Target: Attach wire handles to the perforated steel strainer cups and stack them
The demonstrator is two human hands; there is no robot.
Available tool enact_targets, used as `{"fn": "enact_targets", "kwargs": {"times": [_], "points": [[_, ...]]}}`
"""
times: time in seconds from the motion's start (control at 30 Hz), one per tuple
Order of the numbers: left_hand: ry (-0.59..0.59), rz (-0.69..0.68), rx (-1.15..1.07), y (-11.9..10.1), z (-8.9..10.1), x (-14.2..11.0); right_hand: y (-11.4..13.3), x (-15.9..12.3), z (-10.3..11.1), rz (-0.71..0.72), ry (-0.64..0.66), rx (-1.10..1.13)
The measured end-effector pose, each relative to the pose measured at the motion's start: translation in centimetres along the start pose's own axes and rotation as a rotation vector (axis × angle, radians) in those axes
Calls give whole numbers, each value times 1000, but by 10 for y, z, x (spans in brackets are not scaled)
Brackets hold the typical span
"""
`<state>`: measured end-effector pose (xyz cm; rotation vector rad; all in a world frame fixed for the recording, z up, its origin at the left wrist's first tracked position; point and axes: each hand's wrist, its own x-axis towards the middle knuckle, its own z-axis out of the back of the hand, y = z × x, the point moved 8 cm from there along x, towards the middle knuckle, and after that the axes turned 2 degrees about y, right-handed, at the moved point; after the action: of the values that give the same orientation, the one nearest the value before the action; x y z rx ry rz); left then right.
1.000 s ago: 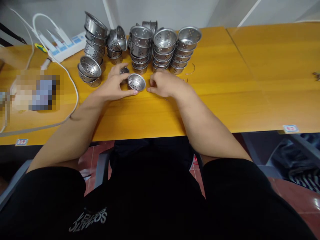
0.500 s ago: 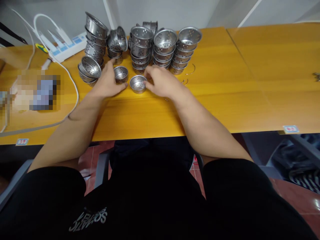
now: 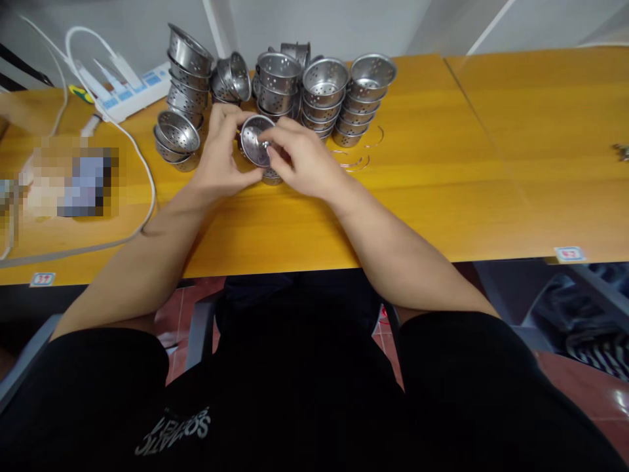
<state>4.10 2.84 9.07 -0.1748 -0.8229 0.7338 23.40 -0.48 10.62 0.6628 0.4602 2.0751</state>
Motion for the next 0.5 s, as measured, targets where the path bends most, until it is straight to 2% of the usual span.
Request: {"fn": "enact_targets", "kwargs": {"times": [0.17, 0.37, 0.5], "points": [[175, 54, -72, 0, -12, -3, 0, 2, -9, 70, 75, -42], [133, -28, -48, 1, -6, -3, 2, -2, -3, 32, 118, -95], [151, 23, -42, 7, -6, -2, 5, -3, 7, 26, 97, -90]]}}
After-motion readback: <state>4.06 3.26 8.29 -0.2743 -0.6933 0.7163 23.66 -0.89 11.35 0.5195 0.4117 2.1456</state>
